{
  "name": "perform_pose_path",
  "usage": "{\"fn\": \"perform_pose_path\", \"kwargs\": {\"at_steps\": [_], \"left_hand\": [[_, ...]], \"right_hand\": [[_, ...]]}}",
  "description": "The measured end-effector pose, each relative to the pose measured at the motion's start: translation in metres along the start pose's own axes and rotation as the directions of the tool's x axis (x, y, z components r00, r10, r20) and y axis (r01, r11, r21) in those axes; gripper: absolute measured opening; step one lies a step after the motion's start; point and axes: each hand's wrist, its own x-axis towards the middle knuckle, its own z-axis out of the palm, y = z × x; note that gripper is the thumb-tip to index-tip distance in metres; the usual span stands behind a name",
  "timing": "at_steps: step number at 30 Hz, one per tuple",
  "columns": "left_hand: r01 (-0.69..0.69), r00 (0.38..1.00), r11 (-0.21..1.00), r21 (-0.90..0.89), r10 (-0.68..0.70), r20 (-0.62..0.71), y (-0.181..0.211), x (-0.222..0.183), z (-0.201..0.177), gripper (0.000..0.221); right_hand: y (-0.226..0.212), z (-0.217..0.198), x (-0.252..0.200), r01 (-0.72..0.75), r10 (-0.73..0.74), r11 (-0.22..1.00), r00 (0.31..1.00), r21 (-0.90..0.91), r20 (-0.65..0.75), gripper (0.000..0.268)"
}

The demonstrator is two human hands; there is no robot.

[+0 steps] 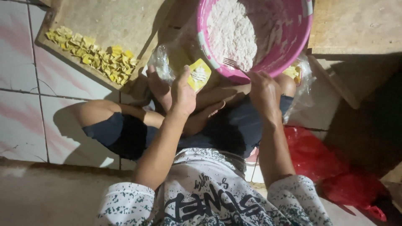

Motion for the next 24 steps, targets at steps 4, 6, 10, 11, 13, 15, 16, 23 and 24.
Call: {"fn": "perform_pose_path", "kwargs": {"at_steps": [4,6,10,11,13,15,16,23,24], "left_hand": [[0.004,1.000,1.000,-0.007,-0.004,0.013,-0.001,-0.003,0.001,0.053],[-0.019,0.999,1.000,0.008,0.018,0.038,-0.004,0.002,-0.001,0.046],[0.028,0.999,0.999,-0.038,-0.026,0.041,-0.007,0.004,0.000,0.048],[0.032,0.998,0.999,-0.043,-0.030,0.056,-0.008,0.006,0.000,0.049],[0.034,0.997,0.998,-0.057,-0.030,0.069,-0.012,0.012,-0.003,0.050],[0.039,0.997,0.992,-0.117,-0.030,0.075,-0.017,0.020,-0.007,0.046],[0.031,0.997,0.991,-0.127,-0.023,0.070,-0.017,0.019,-0.001,0.046],[0.009,0.997,0.983,-0.184,0.006,0.081,-0.020,0.001,0.023,0.051],[0.004,0.996,0.978,-0.207,0.013,0.083,-0.013,-0.006,0.029,0.052]], "right_hand": [[0.009,0.022,0.022,-0.002,0.002,1.000,0.997,0.011,0.079,0.031],[0.007,0.034,0.030,0.001,-0.003,1.000,0.989,0.016,0.147,0.033],[0.005,0.023,0.037,-0.074,0.058,0.995,0.973,0.064,0.224,0.028],[0.003,0.012,0.039,-0.126,0.068,0.966,0.966,0.227,0.248,0.027],[0.000,-0.007,0.038,-0.171,0.065,0.909,0.959,0.381,0.274,0.026],[-0.002,-0.024,0.033,-0.206,0.102,0.871,0.964,0.446,0.246,0.024],[0.003,-0.024,0.023,-0.195,0.089,0.873,0.965,0.446,0.247,0.024],[-0.026,-0.035,-0.020,0.030,-0.001,0.763,0.999,0.646,-0.044,0.025],[-0.041,-0.044,-0.021,-0.006,0.023,0.752,1.000,0.660,-0.018,0.024]]}}
